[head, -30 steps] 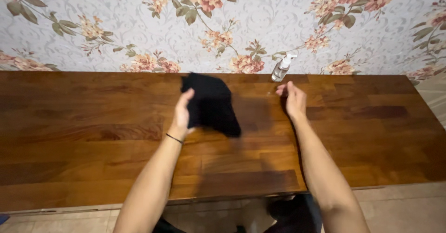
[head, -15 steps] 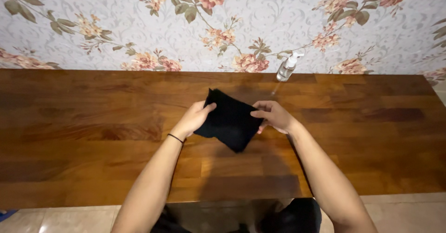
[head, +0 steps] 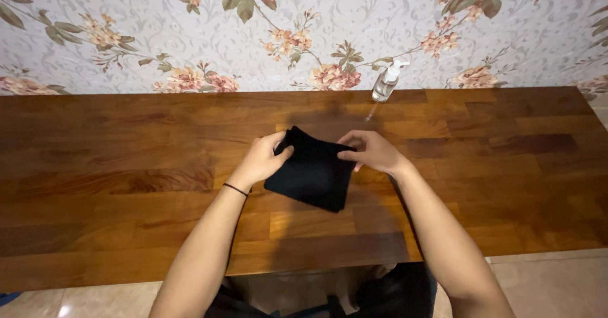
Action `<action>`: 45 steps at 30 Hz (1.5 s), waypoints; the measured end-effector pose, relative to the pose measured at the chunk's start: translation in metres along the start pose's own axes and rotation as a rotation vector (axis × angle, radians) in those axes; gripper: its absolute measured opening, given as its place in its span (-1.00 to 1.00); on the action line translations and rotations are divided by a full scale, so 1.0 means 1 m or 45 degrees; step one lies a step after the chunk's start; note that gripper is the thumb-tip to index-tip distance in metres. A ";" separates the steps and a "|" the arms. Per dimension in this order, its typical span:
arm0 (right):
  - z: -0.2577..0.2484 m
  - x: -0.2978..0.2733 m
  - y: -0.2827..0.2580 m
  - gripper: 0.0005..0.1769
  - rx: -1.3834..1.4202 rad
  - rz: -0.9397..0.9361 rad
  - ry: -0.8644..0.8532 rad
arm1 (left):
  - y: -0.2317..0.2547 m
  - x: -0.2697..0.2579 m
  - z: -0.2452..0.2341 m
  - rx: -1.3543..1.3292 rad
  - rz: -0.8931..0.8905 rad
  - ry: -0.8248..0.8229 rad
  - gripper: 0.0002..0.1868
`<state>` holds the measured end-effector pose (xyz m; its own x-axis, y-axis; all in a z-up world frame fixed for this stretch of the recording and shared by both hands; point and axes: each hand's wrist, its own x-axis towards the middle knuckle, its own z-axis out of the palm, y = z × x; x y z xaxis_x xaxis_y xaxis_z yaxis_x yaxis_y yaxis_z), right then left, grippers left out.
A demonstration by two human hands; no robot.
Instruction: The person folds a black cloth by hand on a wooden surface, using a spray bottle to dampen the cloth between different folding steps.
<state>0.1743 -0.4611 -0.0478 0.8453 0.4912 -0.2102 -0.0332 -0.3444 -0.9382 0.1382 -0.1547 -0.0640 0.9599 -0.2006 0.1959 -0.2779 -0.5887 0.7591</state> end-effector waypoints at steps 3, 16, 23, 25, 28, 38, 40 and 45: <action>0.005 -0.004 -0.003 -0.63 -0.227 -0.046 0.094 | -0.007 0.002 0.000 -0.171 0.099 0.052 -0.80; 0.012 0.001 -0.001 -0.58 -0.538 -0.338 0.505 | 0.012 -0.002 -0.014 0.089 0.130 0.190 -0.77; 0.013 -0.001 -0.004 -0.57 -0.593 -0.327 0.476 | 0.022 -0.001 -0.016 0.057 -0.001 0.167 -0.85; 0.015 -0.003 -0.006 -0.54 -0.652 -0.507 0.512 | 0.024 0.000 -0.014 0.057 -0.118 0.132 -0.83; 0.019 -0.008 -0.013 -0.46 -0.666 -0.603 0.444 | 0.022 0.002 -0.001 -0.462 -0.311 0.072 -0.90; 0.079 -0.027 -0.054 0.46 -1.028 -0.836 0.143 | 0.007 0.006 0.027 -1.283 0.112 0.302 -0.90; 0.079 -0.026 -0.054 0.35 -1.052 -0.878 0.206 | 0.010 0.006 0.024 -1.296 0.095 0.310 -0.92; 0.074 -0.027 -0.051 -0.07 -1.105 -1.005 0.381 | 0.026 0.005 0.016 -1.258 -0.020 0.377 -0.82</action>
<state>0.1136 -0.3976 -0.0142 0.5650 0.6435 0.5164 0.8193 -0.5118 -0.2585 0.1355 -0.1837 -0.0536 0.9710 0.0815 0.2249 -0.2392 0.3438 0.9081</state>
